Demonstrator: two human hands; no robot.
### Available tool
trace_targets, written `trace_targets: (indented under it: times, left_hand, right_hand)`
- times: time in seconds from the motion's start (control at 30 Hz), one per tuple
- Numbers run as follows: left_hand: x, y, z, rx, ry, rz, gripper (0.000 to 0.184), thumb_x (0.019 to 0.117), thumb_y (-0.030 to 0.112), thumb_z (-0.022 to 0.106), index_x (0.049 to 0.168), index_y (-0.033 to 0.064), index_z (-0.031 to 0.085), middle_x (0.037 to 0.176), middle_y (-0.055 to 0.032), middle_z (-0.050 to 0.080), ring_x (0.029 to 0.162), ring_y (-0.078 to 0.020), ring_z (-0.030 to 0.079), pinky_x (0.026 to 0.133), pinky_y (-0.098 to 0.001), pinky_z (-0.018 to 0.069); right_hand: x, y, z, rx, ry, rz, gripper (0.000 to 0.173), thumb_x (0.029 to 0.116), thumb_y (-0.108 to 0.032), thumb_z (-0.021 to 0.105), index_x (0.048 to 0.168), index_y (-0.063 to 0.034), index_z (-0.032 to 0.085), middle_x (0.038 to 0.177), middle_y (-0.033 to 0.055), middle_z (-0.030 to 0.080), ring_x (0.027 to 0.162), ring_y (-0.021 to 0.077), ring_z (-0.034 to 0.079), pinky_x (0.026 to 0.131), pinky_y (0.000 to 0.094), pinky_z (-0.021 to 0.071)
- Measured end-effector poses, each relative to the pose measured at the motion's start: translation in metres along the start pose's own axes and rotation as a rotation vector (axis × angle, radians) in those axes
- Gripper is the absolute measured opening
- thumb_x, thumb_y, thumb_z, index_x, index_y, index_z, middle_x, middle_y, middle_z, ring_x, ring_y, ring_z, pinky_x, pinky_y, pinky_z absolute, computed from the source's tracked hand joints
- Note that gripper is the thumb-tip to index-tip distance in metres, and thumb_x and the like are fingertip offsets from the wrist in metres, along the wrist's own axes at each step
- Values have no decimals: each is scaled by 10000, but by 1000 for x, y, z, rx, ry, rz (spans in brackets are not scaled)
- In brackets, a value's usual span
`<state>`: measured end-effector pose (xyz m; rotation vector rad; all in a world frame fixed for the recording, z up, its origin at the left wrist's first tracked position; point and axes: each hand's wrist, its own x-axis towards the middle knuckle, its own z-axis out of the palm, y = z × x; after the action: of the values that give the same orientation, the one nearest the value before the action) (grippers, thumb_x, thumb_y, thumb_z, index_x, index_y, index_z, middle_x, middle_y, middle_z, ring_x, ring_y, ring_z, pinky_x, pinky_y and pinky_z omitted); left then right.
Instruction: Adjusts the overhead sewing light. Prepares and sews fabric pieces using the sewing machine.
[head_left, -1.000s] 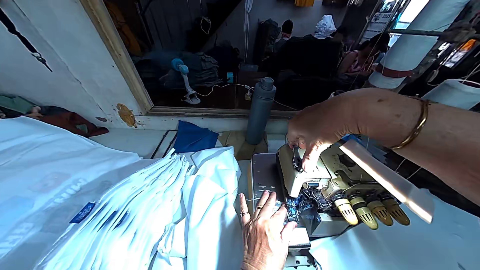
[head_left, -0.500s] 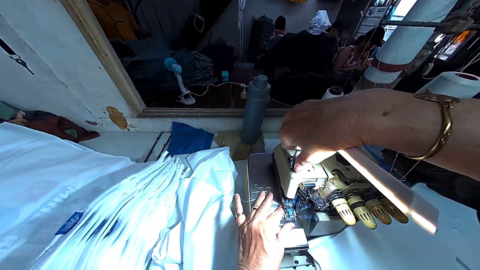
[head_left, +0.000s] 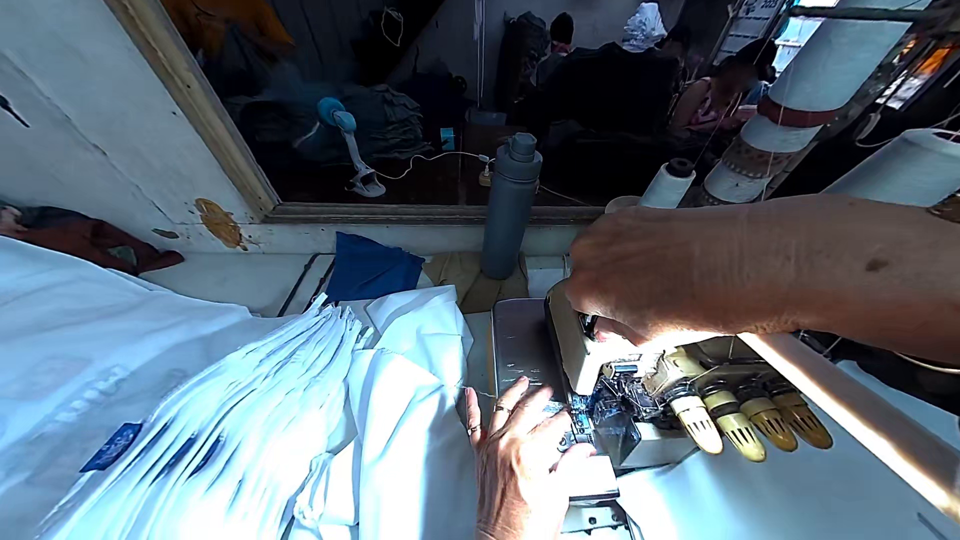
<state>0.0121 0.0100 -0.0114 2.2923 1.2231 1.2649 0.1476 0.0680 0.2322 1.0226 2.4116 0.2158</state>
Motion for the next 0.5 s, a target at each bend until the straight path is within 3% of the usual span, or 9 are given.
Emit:
trace_targets:
  times: [0.37, 0.5]
  left_hand:
    - [5, 7, 1, 5, -31, -38, 251, 821, 384, 695, 906, 199, 842, 1111, 24, 785, 1204, -340, 677, 1091, -792, 208]
    - [6, 8, -2, 38, -35, -47, 284, 806, 419, 717, 927, 190, 836, 1116, 14, 780, 1187, -318, 686, 1099, -788, 202]
  right_hand:
    - [2, 1, 4, 5, 36, 21, 195, 860, -221, 797, 740, -118, 682, 648, 8, 549, 666, 202, 595, 587, 395, 425]
    - [5, 1, -15, 122, -127, 203, 265, 908, -275, 783, 741, -112, 658, 694, 31, 568, 702, 209, 591, 625, 408, 441]
